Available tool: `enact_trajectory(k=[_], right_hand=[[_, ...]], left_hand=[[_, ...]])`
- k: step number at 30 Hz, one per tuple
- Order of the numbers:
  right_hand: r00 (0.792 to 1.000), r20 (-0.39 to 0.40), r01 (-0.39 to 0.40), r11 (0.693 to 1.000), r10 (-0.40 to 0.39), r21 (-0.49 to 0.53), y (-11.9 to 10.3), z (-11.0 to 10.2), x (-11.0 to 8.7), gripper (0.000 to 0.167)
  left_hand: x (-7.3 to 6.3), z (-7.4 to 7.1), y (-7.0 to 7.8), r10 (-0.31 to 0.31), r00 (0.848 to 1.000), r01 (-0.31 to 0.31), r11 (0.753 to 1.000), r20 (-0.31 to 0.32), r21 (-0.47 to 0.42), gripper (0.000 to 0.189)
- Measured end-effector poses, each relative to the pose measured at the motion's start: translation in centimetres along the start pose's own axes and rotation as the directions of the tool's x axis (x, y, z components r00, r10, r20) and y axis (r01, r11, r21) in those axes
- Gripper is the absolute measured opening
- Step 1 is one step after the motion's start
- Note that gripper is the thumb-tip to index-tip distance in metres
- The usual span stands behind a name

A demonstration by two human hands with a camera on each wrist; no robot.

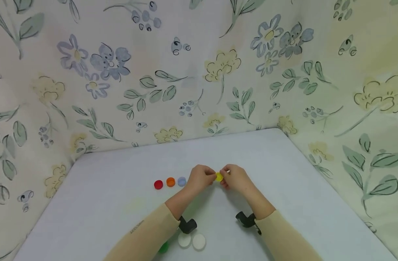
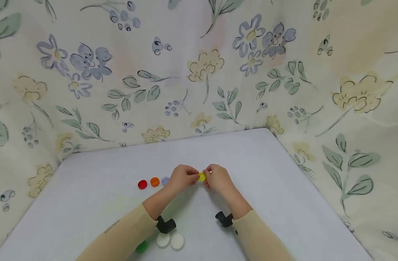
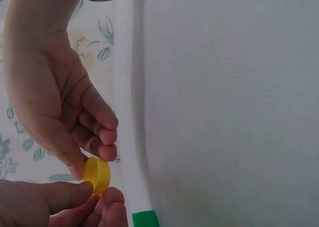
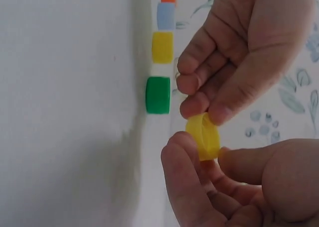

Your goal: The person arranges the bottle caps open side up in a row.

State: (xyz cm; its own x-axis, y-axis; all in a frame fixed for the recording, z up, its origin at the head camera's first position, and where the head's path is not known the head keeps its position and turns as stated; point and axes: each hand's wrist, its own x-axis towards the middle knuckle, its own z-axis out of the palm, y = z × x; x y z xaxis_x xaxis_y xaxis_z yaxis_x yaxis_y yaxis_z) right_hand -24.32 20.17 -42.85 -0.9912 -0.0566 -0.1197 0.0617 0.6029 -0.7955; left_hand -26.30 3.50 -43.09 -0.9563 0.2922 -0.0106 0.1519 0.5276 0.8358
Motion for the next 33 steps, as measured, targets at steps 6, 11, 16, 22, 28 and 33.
enact_trajectory(k=[6, 11, 16, 22, 28, 33], right_hand=[[0.998, 0.047, -0.032, 0.997, 0.029, 0.071, 0.5, -0.4, 0.9, 0.024], [0.995, 0.082, -0.071, 0.988, 0.060, 0.135, 0.8, -0.3, 1.2, 0.025], [0.992, 0.101, -0.086, 0.988, 0.073, 0.129, 0.9, 0.0, 1.3, 0.026], [0.987, 0.143, -0.096, 0.989, 0.079, 0.115, 0.8, 0.2, 1.1, 0.029], [0.986, 0.154, -0.069, 0.997, 0.062, 0.039, 1.0, -0.5, 0.8, 0.040], [0.988, 0.152, -0.035, 0.999, 0.037, -0.017, 1.5, -1.8, 0.3, 0.042]], left_hand=[[-0.2, 0.0, 0.0, 0.011, 1.000, -0.011, 1.000, 0.016, 0.020, 0.017], [-0.7, -0.2, 0.2, -0.057, 0.994, 0.058, 0.998, 0.092, 0.001, 0.029], [-1.3, -0.1, 0.4, -0.084, 0.984, 0.087, 0.996, 0.158, -0.008, 0.038], [-2.0, -0.4, 0.0, -0.012, 0.982, 0.006, 0.999, 0.187, 0.031, 0.045], [-3.9, -3.6, 0.3, 0.074, 0.989, -0.084, 0.994, 0.131, 0.076, 0.043], [-6.7, -8.1, 0.1, 0.104, 0.994, -0.105, 0.994, 0.037, 0.017, 0.037]])
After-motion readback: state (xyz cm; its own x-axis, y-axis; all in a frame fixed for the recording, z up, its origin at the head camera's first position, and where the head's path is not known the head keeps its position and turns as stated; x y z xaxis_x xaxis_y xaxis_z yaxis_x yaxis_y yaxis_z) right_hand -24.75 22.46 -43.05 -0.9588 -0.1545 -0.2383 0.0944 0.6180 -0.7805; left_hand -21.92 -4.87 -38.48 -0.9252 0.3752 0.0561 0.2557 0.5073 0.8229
